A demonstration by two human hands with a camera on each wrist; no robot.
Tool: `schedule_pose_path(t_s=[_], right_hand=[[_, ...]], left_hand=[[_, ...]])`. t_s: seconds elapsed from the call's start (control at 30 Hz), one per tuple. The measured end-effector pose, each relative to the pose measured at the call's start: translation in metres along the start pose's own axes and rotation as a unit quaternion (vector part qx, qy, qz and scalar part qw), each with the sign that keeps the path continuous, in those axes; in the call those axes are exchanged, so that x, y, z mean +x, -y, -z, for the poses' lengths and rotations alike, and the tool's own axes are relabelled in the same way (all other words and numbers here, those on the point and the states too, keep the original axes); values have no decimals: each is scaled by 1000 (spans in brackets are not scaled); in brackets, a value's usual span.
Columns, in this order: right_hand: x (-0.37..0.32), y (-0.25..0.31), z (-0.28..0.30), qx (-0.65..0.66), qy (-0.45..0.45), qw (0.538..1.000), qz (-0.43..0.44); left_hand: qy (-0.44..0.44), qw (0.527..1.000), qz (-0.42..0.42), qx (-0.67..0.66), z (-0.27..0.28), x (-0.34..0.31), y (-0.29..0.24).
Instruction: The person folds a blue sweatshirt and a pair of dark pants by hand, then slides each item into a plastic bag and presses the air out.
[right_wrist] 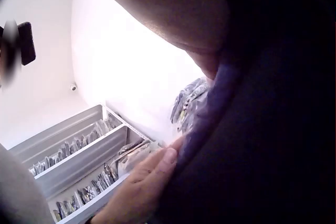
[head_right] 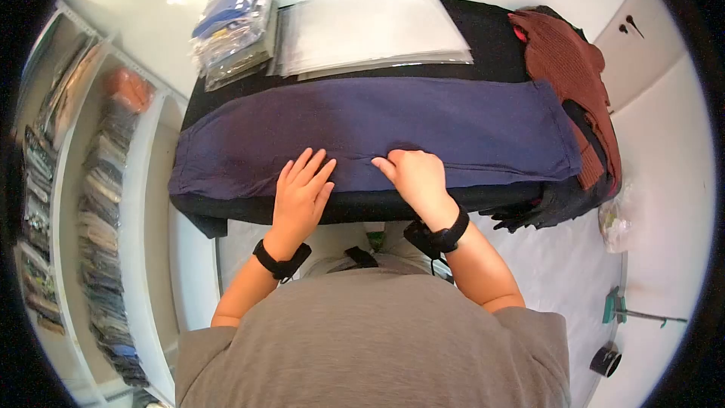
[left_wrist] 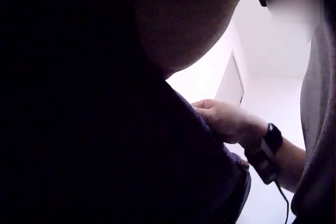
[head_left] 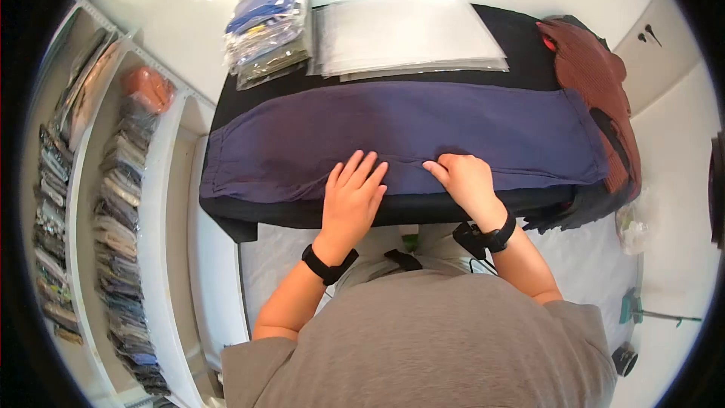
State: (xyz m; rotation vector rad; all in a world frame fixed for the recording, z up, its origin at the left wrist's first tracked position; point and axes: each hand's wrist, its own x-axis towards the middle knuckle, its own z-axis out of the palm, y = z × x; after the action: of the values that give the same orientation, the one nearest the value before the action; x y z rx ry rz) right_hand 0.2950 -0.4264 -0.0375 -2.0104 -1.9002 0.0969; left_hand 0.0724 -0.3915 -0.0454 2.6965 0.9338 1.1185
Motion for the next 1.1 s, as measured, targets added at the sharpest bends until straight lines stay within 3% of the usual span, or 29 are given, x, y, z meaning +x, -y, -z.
schedule_pose_path(t_s=[0.07,0.17,0.23,0.37,0.43,0.5,0.6,0.7,0.73,0.8,0.83,0.9,0.93,0.97,1.03,1.1], right_hand=[[-3,-4,7,49,3,999,-1],[-14,-29,29,52,11,999,-9],[-27,-74,35,-42,-13,998,-43],[-77,-187,80,-206,-162,947,-183],[-101,-210,105,-199,-297,889,-285],[-115,-220,115,-210,-342,854,-332],[-117,-237,107,93,-371,810,-444],[-106,-260,98,505,-357,694,-368],[-97,-256,102,506,-356,694,-367],[-73,-234,111,758,-282,502,-308],[-65,-231,113,758,-280,501,-309],[-55,-223,115,634,-282,635,-338],[-51,-211,124,593,-292,674,-330],[-54,-223,126,621,-284,671,-288],[-60,-224,140,710,-283,592,-257],[-67,-239,132,712,-294,573,-279]], left_hand=[[92,988,73,96,-7,3,0],[116,981,93,127,-11,6,0],[107,980,85,143,-13,8,0],[131,975,102,149,-12,9,-5],[141,973,107,151,-14,8,-4],[149,972,124,133,-12,9,-6],[142,973,113,143,-14,7,-5],[135,973,112,148,-14,8,-5],[135,974,113,143,-14,8,-5],[133,974,114,145,-14,7,-5],[131,974,113,145,-14,7,-5],[129,974,112,148,-15,6,-4],[127,974,108,151,-16,5,-3],[130,974,110,151,-16,6,-3],[127,974,108,150,-16,6,-4],[132,974,114,146,-16,5,-4]])
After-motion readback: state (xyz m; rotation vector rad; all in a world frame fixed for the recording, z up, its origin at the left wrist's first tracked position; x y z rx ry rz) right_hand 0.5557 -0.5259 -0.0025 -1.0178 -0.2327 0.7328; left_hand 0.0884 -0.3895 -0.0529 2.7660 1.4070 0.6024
